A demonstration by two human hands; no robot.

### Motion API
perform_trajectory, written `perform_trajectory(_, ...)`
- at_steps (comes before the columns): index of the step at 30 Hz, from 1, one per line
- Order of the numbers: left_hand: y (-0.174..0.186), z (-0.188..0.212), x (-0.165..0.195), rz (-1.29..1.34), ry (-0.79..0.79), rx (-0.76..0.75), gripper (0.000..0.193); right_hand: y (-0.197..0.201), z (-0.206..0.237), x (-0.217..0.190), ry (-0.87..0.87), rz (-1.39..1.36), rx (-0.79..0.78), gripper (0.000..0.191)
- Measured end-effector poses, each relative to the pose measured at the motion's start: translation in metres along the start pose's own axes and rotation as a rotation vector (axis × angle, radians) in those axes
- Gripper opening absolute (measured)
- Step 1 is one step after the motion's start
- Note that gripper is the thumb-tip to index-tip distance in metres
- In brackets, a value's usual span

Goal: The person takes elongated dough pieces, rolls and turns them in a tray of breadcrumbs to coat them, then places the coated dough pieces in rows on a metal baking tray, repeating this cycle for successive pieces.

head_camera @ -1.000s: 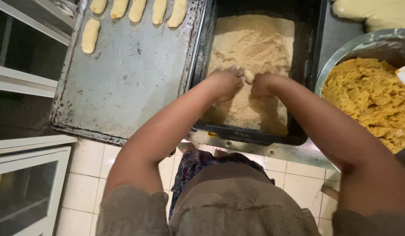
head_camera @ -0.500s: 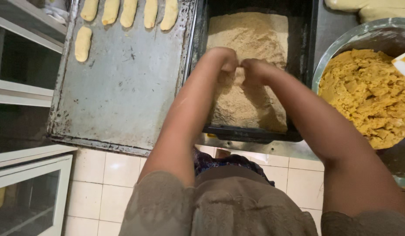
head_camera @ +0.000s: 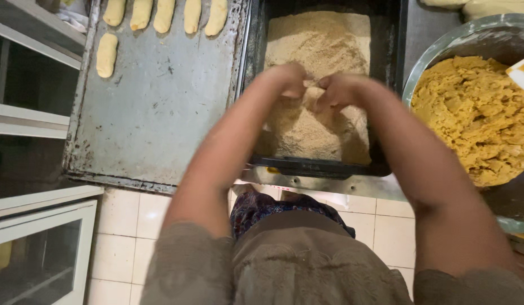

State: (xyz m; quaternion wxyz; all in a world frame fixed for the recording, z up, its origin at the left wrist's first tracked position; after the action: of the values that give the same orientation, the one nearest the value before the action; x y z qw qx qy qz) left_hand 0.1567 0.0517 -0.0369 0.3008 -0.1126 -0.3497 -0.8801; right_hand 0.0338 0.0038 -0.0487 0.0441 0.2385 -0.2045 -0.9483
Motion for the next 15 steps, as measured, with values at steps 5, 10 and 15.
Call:
perform_trajectory(5,0.021,0.036,0.008,0.364,-0.499,0.142,0.059,0.045,0.028,-0.003,0.438,-0.551,-0.271,0.05)
perform_trajectory(10,0.029,0.06,-0.015,0.875,-0.49,0.087,0.047,0.065,0.069,0.001,0.457,-0.644,-0.099,0.049)
perform_trajectory(15,0.02,0.071,-0.015,1.066,-0.566,-0.057,0.046,0.031,0.084,-0.016,0.565,-0.478,-0.032,0.074)
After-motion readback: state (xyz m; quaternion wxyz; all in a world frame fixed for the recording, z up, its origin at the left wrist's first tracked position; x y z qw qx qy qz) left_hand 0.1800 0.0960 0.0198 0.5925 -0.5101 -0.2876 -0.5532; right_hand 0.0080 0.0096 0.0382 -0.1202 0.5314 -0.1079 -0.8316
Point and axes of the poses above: each hand's wrist, its own z-axis away from the middle knuckle, its own y-axis out of the back of the hand, x = y × z, the point moved 6 cm from there along -z, towards the middle knuckle, and after that the axes turned 1 degree about -y, right-handed, at the moved point
